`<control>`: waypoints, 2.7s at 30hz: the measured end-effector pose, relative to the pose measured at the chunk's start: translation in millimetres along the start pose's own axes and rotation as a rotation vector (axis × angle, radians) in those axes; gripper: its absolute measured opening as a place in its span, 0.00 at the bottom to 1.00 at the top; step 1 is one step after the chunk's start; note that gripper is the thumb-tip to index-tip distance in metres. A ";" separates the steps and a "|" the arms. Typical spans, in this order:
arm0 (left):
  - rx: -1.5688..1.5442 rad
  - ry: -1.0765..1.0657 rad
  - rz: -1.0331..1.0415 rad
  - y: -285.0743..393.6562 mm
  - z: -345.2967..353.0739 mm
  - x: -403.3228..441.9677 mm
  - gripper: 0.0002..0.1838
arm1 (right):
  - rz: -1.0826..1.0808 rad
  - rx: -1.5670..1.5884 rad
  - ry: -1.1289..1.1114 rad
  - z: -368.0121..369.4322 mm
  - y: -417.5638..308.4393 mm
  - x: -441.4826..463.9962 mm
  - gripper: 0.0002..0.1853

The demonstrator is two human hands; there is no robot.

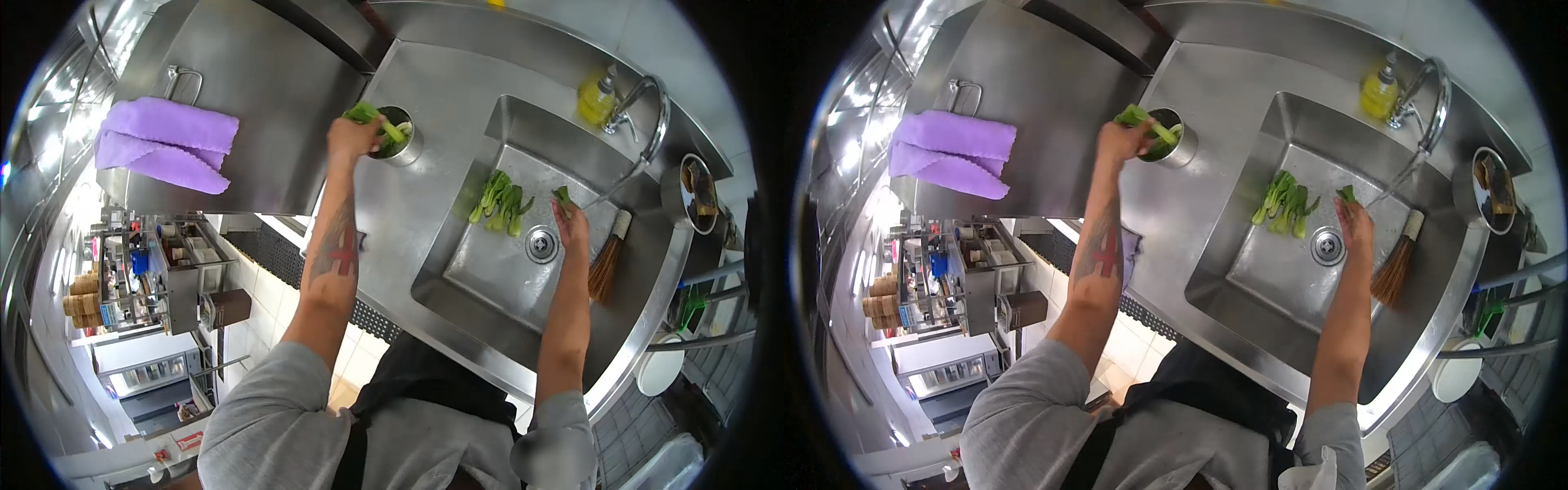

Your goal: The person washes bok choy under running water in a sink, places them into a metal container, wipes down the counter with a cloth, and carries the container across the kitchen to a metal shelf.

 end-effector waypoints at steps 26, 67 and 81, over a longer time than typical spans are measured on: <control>-0.734 -1.102 -0.498 90.6 380.7 -207.6 0.14 | -0.388 -0.475 0.273 10.7 -116.0 -121.3 0.16; -1.023 -1.286 -0.426 113.9 357.9 -181.4 0.17 | -0.325 0.099 0.018 37.0 -145.5 -121.8 0.08; -0.093 -0.867 0.373 139.2 311.6 -190.0 0.19 | -0.237 0.061 0.024 21.4 -99.1 -98.3 0.09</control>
Point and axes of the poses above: each hand's wrist, its own x-axis towards the middle knuckle, its own z-axis out of the palm, y = z × x, the point moved 3 cm from there along x, towards the middle knuckle, and after that the axes turned 13 degrees about -x, right-handed, at the moved point
